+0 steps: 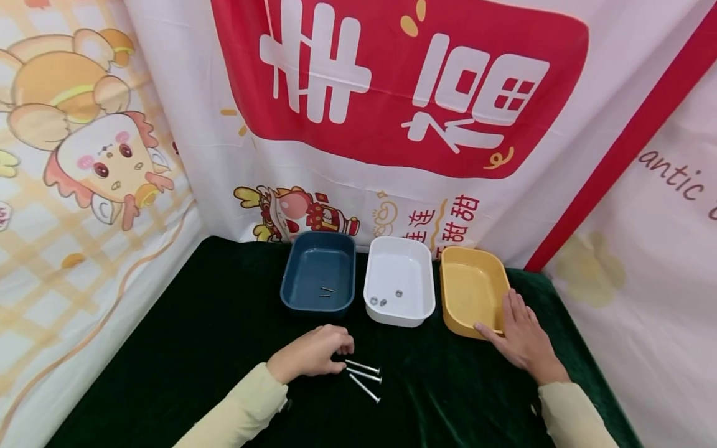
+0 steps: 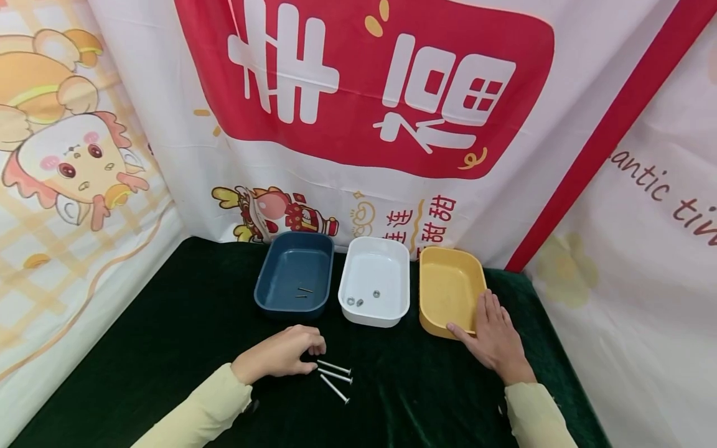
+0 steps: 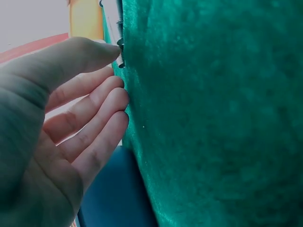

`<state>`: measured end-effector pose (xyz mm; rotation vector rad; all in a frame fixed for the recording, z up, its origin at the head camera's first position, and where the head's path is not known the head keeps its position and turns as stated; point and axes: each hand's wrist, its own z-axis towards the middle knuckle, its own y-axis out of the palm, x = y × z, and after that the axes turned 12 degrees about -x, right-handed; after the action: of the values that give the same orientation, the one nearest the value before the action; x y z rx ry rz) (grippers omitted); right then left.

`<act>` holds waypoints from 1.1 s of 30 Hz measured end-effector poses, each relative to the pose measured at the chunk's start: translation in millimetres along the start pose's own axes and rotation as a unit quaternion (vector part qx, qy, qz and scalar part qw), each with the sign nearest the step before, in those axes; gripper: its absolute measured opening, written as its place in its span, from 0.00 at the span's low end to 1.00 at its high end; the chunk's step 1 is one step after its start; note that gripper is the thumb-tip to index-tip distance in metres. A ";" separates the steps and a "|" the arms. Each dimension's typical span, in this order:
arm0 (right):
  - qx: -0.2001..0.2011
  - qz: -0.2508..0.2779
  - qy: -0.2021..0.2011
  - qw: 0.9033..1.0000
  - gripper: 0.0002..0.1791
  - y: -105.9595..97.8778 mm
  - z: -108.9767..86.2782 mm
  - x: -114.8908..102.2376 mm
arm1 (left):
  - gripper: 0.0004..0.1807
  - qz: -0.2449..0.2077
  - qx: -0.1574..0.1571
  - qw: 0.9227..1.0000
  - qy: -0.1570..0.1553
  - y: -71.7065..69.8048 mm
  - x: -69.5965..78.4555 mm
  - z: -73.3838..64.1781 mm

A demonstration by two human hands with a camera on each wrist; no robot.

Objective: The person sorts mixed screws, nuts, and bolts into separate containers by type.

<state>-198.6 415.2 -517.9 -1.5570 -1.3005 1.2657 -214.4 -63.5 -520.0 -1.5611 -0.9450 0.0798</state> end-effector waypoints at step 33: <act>-0.011 -0.001 -0.006 1.000 0.66 -2.7 -0.5 0.3 | 0.11 0.031 -0.015 0.999 0.008 -3.5 4.2 15.2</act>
<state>-198.7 416.1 -515.3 -1.5647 -1.3272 1.2657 -221.7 -49.2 -519.0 -1.6173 -0.8893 0.0974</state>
